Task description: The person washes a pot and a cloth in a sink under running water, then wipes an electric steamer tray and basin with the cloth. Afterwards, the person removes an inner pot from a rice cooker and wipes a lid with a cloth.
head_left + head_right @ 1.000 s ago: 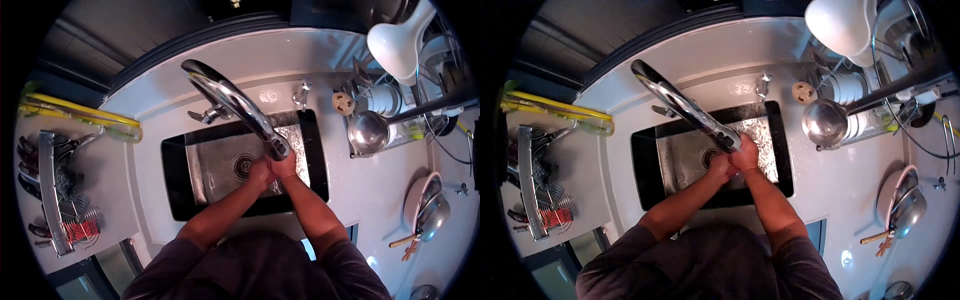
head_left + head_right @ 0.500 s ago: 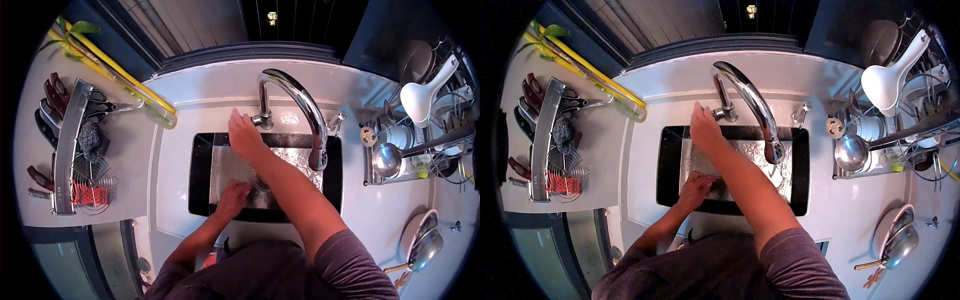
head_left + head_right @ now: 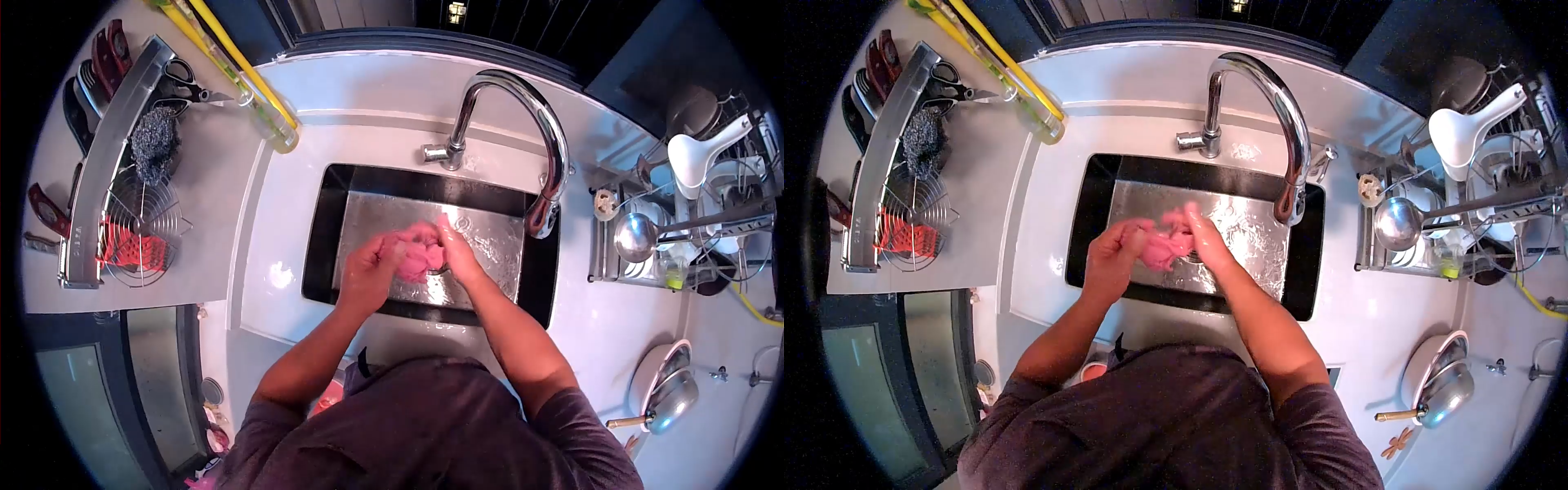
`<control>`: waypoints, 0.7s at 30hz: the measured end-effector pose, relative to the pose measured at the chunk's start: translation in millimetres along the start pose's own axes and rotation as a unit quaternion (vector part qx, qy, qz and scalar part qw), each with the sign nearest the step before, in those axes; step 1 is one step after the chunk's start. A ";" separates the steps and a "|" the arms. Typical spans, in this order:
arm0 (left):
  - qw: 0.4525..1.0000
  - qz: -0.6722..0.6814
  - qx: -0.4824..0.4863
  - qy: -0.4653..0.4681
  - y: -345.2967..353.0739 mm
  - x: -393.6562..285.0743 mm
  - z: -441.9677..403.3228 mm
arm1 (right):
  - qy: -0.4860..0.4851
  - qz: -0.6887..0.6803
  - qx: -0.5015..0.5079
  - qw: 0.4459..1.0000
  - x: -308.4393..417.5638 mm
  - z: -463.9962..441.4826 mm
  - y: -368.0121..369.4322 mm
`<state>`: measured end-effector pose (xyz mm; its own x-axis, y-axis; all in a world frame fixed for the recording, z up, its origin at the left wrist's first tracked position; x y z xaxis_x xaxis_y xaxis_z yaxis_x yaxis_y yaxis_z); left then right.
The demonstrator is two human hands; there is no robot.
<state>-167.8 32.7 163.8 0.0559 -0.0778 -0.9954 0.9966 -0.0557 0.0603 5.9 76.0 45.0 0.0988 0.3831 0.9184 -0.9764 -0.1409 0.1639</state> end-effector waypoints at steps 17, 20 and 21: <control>0.966 0.157 -0.112 -0.174 -26.9 132.3 2.9 | 0.164 0.061 0.009 0.985 -65.8 112.6 -47.2; 0.999 0.023 -0.001 -0.030 -8.5 129.1 4.5 | 0.155 -0.201 -0.069 0.965 -27.6 115.2 -22.7; 0.998 -0.015 0.045 0.040 6.3 115.0 10.6 | 0.150 -0.239 -0.044 0.958 -2.4 122.5 -7.2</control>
Point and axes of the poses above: each hand's wrist, its own z-axis away from the middle knuckle, its own y-axis out of the palm, x = y × z, the point moved 4 cm from there along -z, towards the middle knuckle, and after that the axes turned 1 degree about -y, right-handed, at the moved point
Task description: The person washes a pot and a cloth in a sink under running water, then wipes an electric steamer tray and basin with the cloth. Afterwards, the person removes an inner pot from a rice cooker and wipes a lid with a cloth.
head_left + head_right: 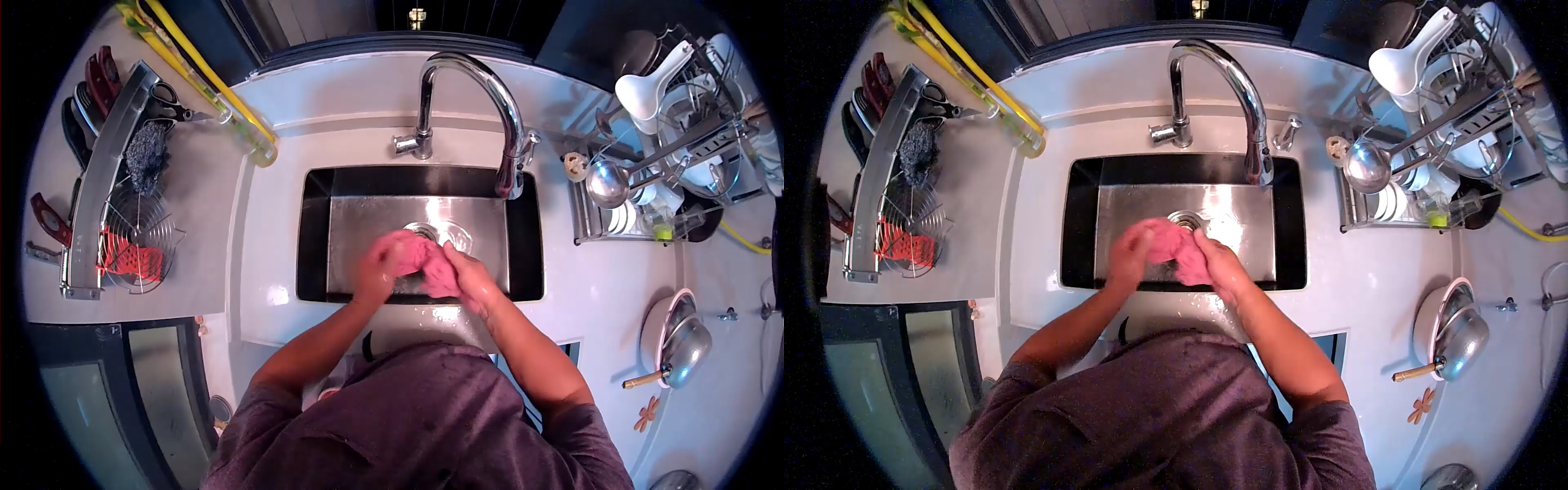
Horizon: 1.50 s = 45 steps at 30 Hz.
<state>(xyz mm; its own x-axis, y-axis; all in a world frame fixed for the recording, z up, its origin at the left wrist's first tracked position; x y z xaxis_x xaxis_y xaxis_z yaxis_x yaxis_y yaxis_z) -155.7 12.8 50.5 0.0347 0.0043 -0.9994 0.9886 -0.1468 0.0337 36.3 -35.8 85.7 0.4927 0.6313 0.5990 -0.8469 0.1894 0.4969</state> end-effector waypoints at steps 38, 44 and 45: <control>0.964 0.015 0.091 -0.251 69.4 21.1 -130.2 | -0.118 0.331 -0.049 0.935 6.1 -112.1 16.5; 0.961 -0.207 -0.025 -0.181 73.4 90.3 -121.1 | -0.097 0.617 -0.180 0.760 3.1 -101.7 -1.3; 0.956 -0.102 -0.004 -0.276 77.2 71.0 -115.2 | -0.126 0.641 -0.193 0.732 6.6 -94.0 0.3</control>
Point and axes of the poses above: each hand's wrist, its own z-axis away from the middle knuckle, its own y-axis out of the palm, x = y × z, the point moved 4 cm from there along -z, towards the middle knuckle, and after that the axes turned 1 degree about -y, right-handed, at the moved point
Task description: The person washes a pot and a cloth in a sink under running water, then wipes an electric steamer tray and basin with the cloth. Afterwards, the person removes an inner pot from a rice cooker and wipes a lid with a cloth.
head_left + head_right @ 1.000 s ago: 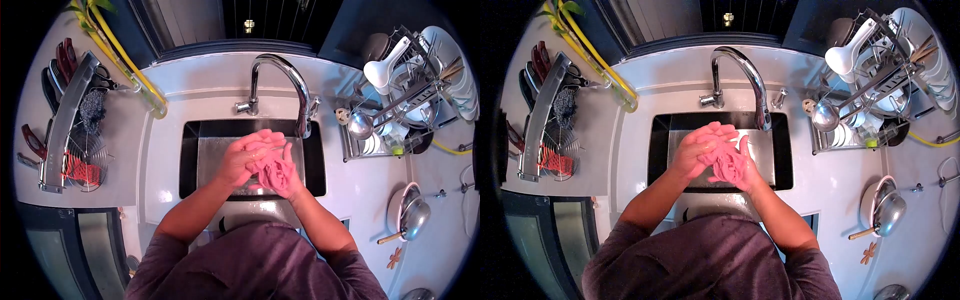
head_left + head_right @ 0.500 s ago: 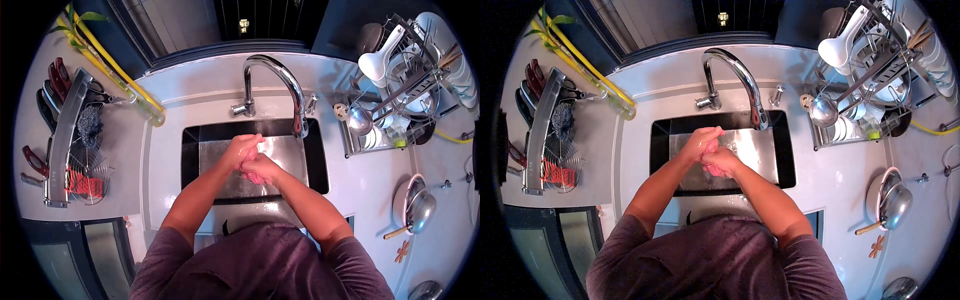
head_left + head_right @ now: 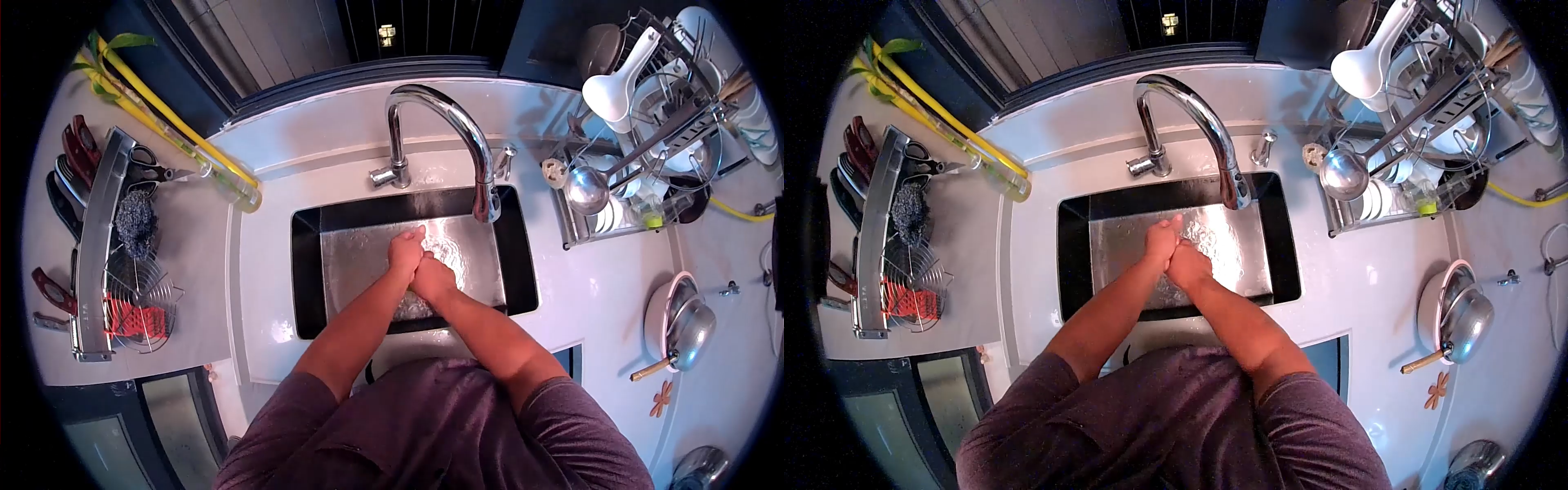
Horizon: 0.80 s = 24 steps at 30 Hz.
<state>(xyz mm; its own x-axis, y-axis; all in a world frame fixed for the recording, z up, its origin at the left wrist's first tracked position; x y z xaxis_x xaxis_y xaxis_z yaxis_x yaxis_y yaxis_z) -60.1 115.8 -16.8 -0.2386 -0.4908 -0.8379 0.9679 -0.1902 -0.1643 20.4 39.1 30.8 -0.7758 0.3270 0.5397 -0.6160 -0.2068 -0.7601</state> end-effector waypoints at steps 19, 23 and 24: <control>0.686 0.215 0.528 0.452 -51.8 -275.9 228.9 | -0.288 -0.757 0.458 0.366 138.7 147.1 -161.7; 0.620 0.188 0.624 0.437 -52.4 -296.5 267.0 | -0.317 -0.705 0.425 0.471 142.1 161.0 -172.7; 0.607 0.159 0.642 0.441 -53.7 -296.3 269.5 | -0.288 -0.704 0.400 0.511 143.4 159.2 -166.0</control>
Point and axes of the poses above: each hand's wrist, its own z-axis away from the middle knuckle, its own y-axis out of the palm, x = y × z, the point moved 4 cm from there along -z, towards the middle knuckle, and after that the axes turned 1 degree about -y, right-handed, at the moved point
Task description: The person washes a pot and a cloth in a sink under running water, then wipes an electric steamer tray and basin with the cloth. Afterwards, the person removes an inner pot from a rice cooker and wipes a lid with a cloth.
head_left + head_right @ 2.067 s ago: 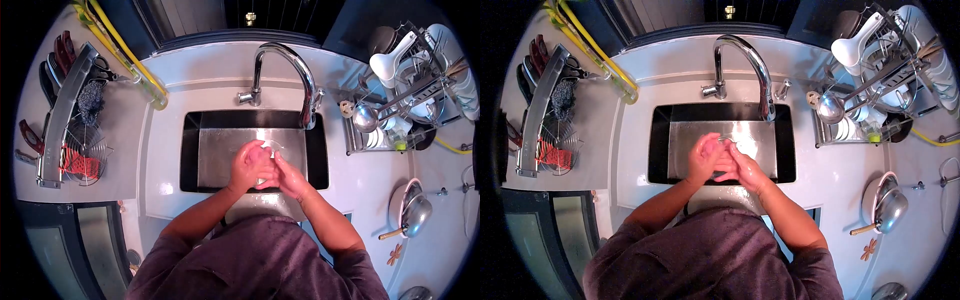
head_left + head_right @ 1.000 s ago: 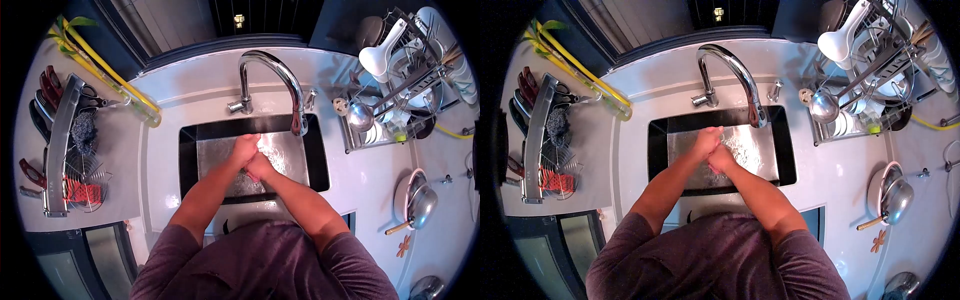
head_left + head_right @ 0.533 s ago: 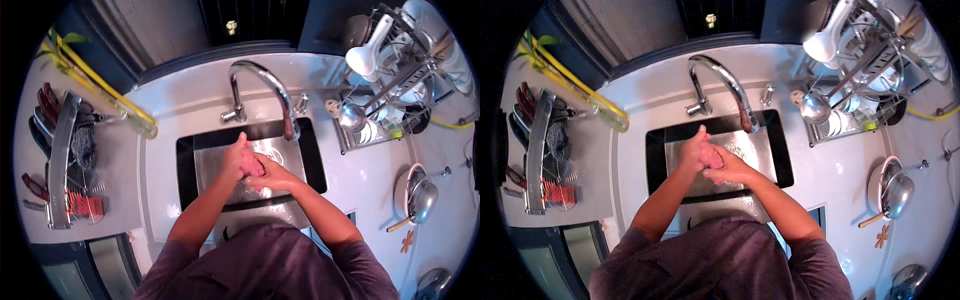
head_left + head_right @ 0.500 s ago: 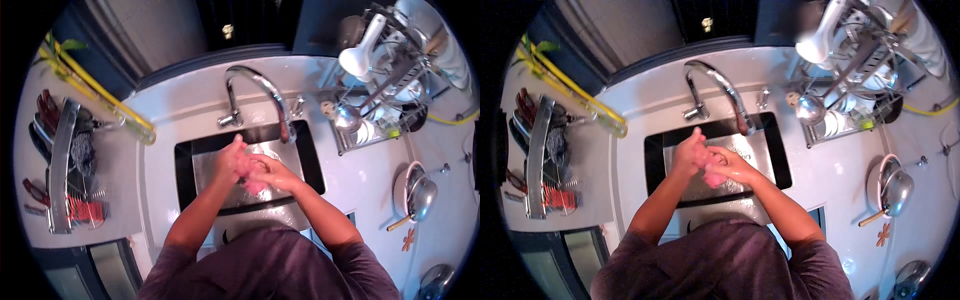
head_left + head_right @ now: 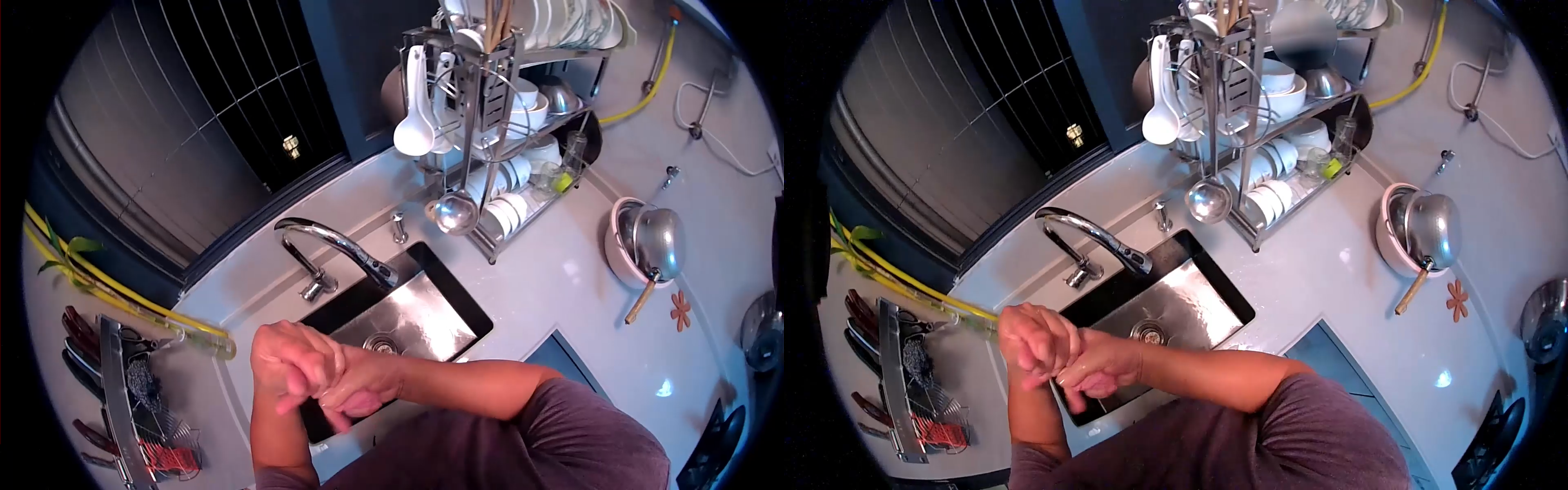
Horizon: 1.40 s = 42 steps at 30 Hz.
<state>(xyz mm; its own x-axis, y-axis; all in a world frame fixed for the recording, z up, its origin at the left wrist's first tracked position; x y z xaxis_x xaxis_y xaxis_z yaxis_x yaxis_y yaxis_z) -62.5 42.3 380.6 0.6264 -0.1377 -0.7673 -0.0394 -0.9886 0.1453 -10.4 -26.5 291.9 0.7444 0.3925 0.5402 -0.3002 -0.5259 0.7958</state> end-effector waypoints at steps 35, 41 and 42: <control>0.640 0.055 -0.710 -0.289 -109.8 306.5 230.2 | 0.155 0.726 -0.449 0.498 -76.5 92.2 -148.6; 0.615 -0.014 -0.727 -0.305 -103.5 308.8 218.7 | 0.103 0.730 -0.498 0.456 -80.1 119.5 -152.4; 0.611 0.010 -0.736 -0.292 -98.1 301.0 222.0 | 0.078 0.730 -0.466 0.494 -74.7 121.3 -146.7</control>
<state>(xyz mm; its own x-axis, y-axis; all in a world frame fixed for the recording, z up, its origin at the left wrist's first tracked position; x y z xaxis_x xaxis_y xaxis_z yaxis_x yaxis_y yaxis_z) -43.0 84.4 -3.3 0.2362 -0.5721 -0.7854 0.9691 0.0798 0.2333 50.3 -70.2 101.7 -0.7043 0.2002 0.6811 -0.6473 0.2127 -0.7319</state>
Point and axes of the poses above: each hand's wrist, its own z-axis away from the middle knuckle, its own y-axis out of the palm, x = y × z, the point moved 4 cm from there along -z, towards the middle knuckle, and after that the axes turned 1 degree about -y, right-handed, at the moved point
